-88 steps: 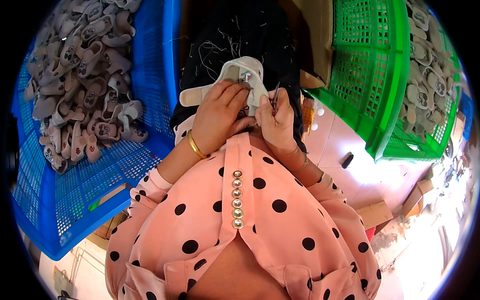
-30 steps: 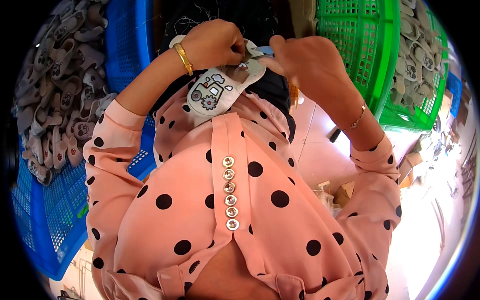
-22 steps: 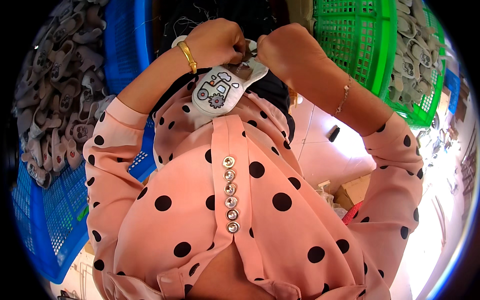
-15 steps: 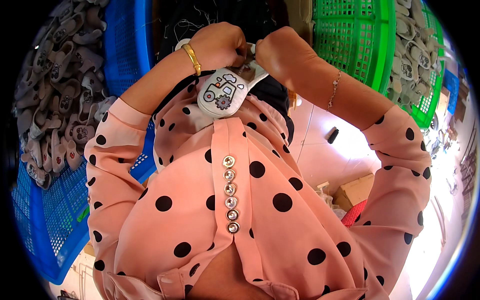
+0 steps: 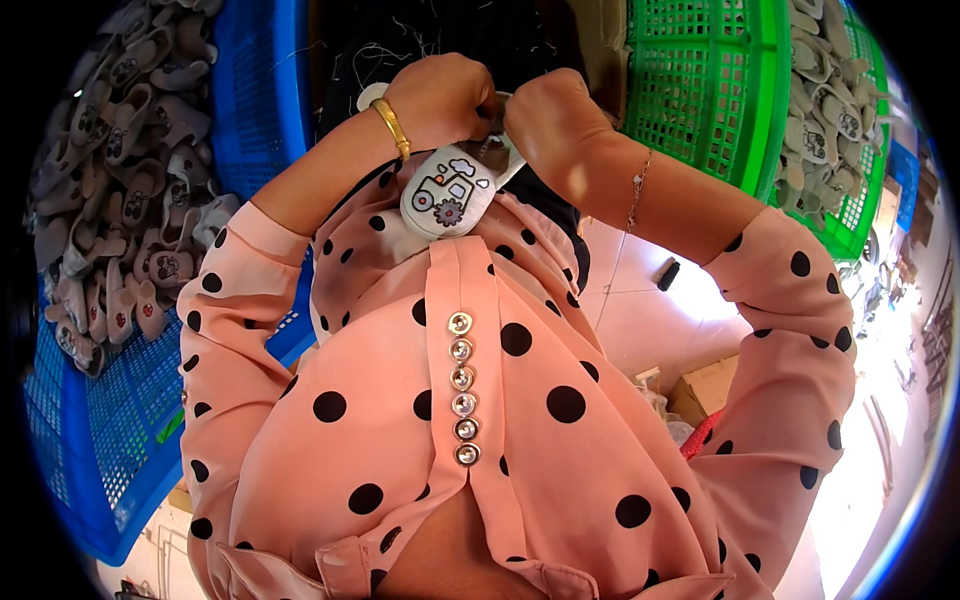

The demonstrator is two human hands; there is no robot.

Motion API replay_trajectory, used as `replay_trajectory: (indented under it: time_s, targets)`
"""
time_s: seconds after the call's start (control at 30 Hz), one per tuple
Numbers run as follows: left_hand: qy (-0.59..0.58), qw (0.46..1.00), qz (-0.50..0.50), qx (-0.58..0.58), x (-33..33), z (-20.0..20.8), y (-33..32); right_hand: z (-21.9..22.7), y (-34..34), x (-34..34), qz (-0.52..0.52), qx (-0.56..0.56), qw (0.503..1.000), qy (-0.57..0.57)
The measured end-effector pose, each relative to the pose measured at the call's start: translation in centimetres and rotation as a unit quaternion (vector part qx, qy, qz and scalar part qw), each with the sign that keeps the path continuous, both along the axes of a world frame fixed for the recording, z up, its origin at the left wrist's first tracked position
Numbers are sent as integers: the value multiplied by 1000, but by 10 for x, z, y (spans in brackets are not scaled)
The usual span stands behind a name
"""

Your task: The person sits on the floor between two large plastic baskets filled with grey slippers. They pick up individual slippers and use a pair of scissors to trim loose threads and excess fabric from the edges and straps. After trimming, the person places the slippers into the green basket.

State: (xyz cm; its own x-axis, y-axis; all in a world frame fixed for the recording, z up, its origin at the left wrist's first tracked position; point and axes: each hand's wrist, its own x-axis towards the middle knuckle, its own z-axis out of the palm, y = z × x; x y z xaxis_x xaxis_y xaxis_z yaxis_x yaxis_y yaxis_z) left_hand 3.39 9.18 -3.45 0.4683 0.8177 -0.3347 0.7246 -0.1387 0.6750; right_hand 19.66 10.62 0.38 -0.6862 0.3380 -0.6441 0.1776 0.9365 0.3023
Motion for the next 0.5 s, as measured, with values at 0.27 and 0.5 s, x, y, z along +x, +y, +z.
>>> replay_trajectory:
  time_s: [0.27,0.5]
  targets:
    - [-76,993,76,41,-13,-2,-18,29,-3,6,-264,-28,942,206]
    - [-148,965,208,65,-21,24,-28,27,-21,30,-602,-399,570,392]
